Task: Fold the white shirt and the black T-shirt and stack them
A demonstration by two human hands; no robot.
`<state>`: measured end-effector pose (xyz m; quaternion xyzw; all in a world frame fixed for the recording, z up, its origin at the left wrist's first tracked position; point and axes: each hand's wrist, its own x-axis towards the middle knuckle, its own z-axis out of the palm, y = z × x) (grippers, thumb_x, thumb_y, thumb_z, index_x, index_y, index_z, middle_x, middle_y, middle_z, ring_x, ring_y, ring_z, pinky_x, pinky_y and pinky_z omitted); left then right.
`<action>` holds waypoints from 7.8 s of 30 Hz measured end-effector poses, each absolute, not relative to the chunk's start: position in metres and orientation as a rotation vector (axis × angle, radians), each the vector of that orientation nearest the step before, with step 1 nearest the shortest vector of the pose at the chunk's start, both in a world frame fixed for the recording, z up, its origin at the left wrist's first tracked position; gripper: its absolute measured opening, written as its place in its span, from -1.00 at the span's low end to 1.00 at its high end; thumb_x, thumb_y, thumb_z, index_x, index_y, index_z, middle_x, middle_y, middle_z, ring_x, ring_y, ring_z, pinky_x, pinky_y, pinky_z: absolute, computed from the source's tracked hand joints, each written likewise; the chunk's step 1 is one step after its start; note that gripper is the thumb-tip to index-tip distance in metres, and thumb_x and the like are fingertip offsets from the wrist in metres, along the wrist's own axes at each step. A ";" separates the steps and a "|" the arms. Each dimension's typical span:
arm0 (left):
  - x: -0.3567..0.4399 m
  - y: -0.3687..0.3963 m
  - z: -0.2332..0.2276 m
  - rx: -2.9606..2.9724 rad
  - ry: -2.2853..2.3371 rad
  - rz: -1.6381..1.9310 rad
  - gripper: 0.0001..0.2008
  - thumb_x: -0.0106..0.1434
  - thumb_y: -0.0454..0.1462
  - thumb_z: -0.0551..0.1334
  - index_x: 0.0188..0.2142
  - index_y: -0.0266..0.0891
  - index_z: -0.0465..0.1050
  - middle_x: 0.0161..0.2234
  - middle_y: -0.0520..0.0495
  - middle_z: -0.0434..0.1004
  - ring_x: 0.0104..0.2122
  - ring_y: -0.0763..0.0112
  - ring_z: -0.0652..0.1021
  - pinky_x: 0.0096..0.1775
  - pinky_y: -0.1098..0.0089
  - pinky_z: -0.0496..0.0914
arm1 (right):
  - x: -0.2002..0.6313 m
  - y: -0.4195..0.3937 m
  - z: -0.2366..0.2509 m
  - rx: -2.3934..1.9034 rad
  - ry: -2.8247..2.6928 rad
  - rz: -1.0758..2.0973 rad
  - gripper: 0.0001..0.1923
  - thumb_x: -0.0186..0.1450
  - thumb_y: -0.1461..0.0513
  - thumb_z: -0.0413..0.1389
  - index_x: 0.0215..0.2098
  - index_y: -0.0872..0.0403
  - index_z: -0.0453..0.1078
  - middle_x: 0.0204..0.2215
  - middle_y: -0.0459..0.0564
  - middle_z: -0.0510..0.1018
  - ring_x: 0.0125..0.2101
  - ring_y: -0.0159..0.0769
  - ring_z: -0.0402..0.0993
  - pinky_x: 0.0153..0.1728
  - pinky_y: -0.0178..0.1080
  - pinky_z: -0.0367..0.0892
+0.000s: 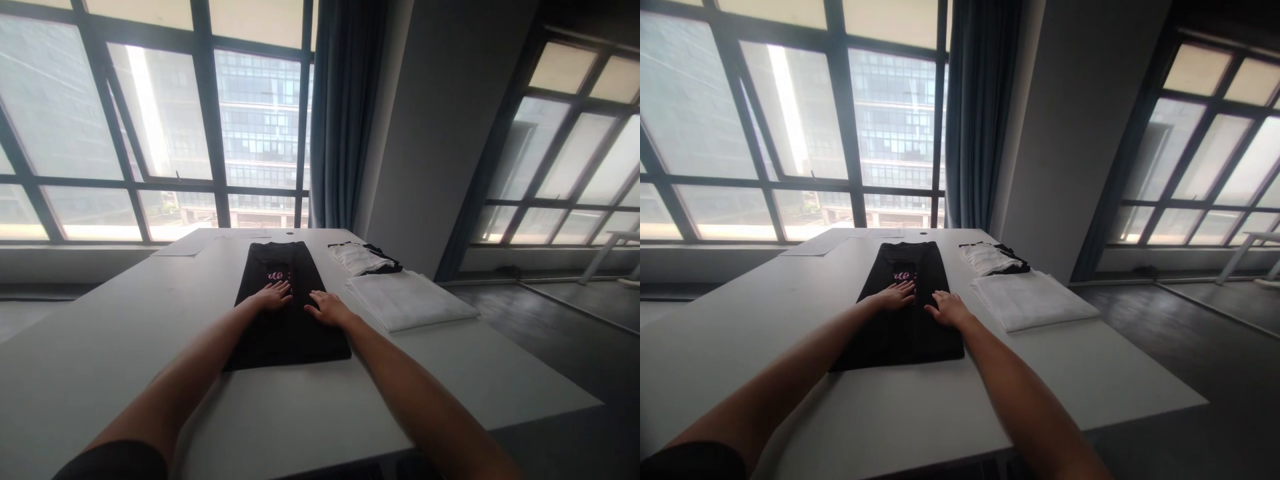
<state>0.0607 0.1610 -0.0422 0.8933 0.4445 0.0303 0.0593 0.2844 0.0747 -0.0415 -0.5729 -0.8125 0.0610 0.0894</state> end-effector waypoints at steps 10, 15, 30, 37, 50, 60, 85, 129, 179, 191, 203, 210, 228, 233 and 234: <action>0.052 0.120 -0.062 2.732 1.237 0.015 -0.27 0.40 0.10 -0.15 0.41 -0.22 -0.15 0.41 -0.17 -0.23 0.38 0.14 -0.19 0.30 0.04 -0.22 | 0.284 0.081 -0.048 -1.750 -2.422 0.179 -0.28 0.42 -0.12 -0.12 0.34 0.18 0.15 0.34 0.12 0.09 0.35 -0.10 -0.08 0.30 -0.14 -0.05; 0.049 0.078 -0.059 2.776 1.140 0.002 -0.30 0.41 0.10 -0.17 0.41 -0.18 -0.13 0.41 -0.14 -0.24 0.38 0.15 -0.14 0.30 0.07 -0.21 | 0.283 0.081 -0.047 -1.774 -2.420 0.154 -0.32 0.42 -0.09 -0.10 0.33 0.15 0.17 0.34 0.10 0.11 0.34 -0.13 -0.04 0.29 -0.18 -0.03; 0.011 0.003 -0.027 2.521 0.871 0.289 -0.36 0.43 0.11 -0.15 0.39 -0.05 0.00 0.39 0.03 -0.06 0.35 0.27 0.05 0.32 0.26 -0.04 | 0.279 0.078 -0.047 -1.721 -2.425 0.144 -0.32 0.42 -0.09 -0.12 0.35 0.12 0.11 0.36 0.10 0.05 0.34 -0.15 -0.07 0.31 -0.09 -0.12; -0.011 0.016 -0.050 2.662 1.095 0.214 -0.37 0.42 0.12 -0.12 0.38 -0.01 -0.02 0.40 -0.01 -0.11 0.38 0.21 -0.06 0.32 0.09 -0.23 | 0.266 0.079 -0.057 -1.666 -2.433 0.167 -0.26 0.44 -0.14 -0.26 0.41 0.11 -0.04 0.39 0.08 -0.07 0.37 -0.19 -0.22 0.33 -0.02 -0.26; -0.006 -0.005 -0.040 2.675 1.040 0.068 -0.33 0.37 0.16 -0.07 0.39 0.07 -0.06 0.41 0.04 -0.22 0.38 0.08 -0.18 0.29 -0.10 -0.30 | 0.257 0.054 -0.041 -1.742 -2.652 0.418 -0.19 0.40 -0.18 -0.26 0.45 0.08 -0.22 0.41 0.03 -0.31 0.38 -0.14 -0.44 0.33 0.08 -0.36; -0.043 0.026 -0.027 2.413 1.066 0.479 -0.53 0.34 -0.07 0.02 0.13 -0.14 0.43 0.18 -0.03 0.42 0.17 0.22 0.41 0.21 0.23 0.24 | 0.309 0.061 -0.007 -1.615 -2.489 0.480 -0.40 0.26 0.27 0.08 0.28 0.10 0.26 0.23 0.04 0.32 0.20 -0.16 0.26 0.22 -0.23 0.14; -0.065 0.043 -0.037 2.453 1.099 0.615 -0.62 0.14 -0.31 0.18 -0.05 -0.16 0.58 0.00 -0.09 0.58 0.07 0.11 0.51 0.20 0.08 0.25 | 0.326 0.061 0.004 -1.238 -2.480 0.739 -0.67 0.17 0.27 0.17 -0.08 0.07 0.56 0.20 0.02 0.37 0.18 -0.07 0.28 0.21 -0.15 0.17; -0.048 0.073 -0.036 2.223 1.451 1.287 -0.33 0.16 -0.30 0.11 0.30 -0.24 0.22 0.07 -0.13 0.50 -0.23 0.30 0.56 -0.09 0.29 0.45 | 0.306 0.100 -0.030 -1.369 -1.864 0.201 -0.59 0.23 0.35 0.04 0.01 0.10 0.50 -0.01 0.03 0.52 -0.04 -0.25 0.46 0.07 -0.25 0.31; -0.063 0.042 -0.023 1.949 1.640 0.631 -0.69 -0.06 -0.12 0.34 -0.32 -0.20 0.61 -0.57 0.03 0.44 -0.56 0.42 0.41 -0.48 0.42 0.27 | 0.353 0.076 -0.009 -1.568 -1.986 1.333 -0.56 0.00 0.13 0.39 -0.26 0.08 0.33 -0.55 -0.20 0.38 -0.58 -0.50 0.27 -0.50 -0.39 0.23; -0.077 0.058 -0.027 1.879 1.734 0.689 -0.44 0.12 0.08 0.26 -0.03 -0.23 0.47 -0.30 -0.12 0.61 -0.41 0.30 0.57 -0.31 0.34 0.45 | 0.339 0.091 -0.026 -1.666 -1.941 0.904 -0.54 0.23 0.03 0.26 -0.04 0.14 0.34 -0.37 -0.03 0.53 -0.53 -0.43 0.44 -0.47 -0.37 0.34; -0.060 0.086 -0.054 2.350 1.726 1.072 -0.64 0.20 -0.26 0.15 -0.05 -0.19 0.58 -0.04 -0.09 0.57 -0.22 0.27 0.58 0.02 0.25 0.42 | 0.311 0.109 -0.044 -1.544 -1.982 0.037 -0.65 0.26 0.31 0.10 0.00 0.10 0.52 -0.10 0.02 0.58 -0.20 -0.29 0.52 0.01 -0.28 0.32; -0.061 0.081 -0.051 2.362 1.838 0.877 -0.63 0.18 -0.27 0.18 -0.04 -0.24 0.57 -0.04 -0.14 0.55 -0.16 0.22 0.58 0.03 0.26 0.43 | 0.307 0.101 -0.039 -1.700 -2.109 0.016 -0.58 0.29 0.27 0.09 0.10 0.17 0.44 0.04 0.13 0.49 0.01 -0.20 0.44 0.11 -0.27 0.25; 0.006 0.043 -0.048 2.518 1.685 0.166 -0.24 0.34 0.16 -0.10 0.38 -0.20 0.01 0.40 -0.07 -0.16 0.38 0.19 -0.07 0.31 0.12 -0.11 | 0.236 0.072 -0.052 -1.704 -2.477 0.271 -0.24 0.40 -0.17 -0.25 0.42 0.03 -0.08 0.40 -0.05 -0.13 0.38 -0.18 -0.29 0.33 0.00 -0.33; -0.015 0.057 -0.046 2.349 1.865 0.196 -0.19 0.32 0.20 -0.14 0.39 -0.23 -0.03 0.40 -0.12 -0.21 0.38 0.10 -0.08 0.30 0.02 -0.09 | 0.267 0.086 -0.052 -1.909 -2.319 0.269 -0.20 0.39 -0.20 -0.27 0.43 0.04 -0.13 0.41 0.00 -0.19 0.38 -0.17 -0.33 0.32 0.05 -0.33; -0.019 0.060 -0.047 2.320 1.891 0.201 -0.18 0.32 0.20 -0.14 0.39 -0.23 -0.02 0.40 -0.13 -0.22 0.37 0.08 -0.08 0.29 -0.02 -0.08 | 0.272 0.088 -0.053 -1.940 -2.284 0.274 -0.20 0.39 -0.20 -0.26 0.43 0.04 -0.14 0.41 0.01 -0.20 0.38 -0.16 -0.32 0.32 0.07 -0.33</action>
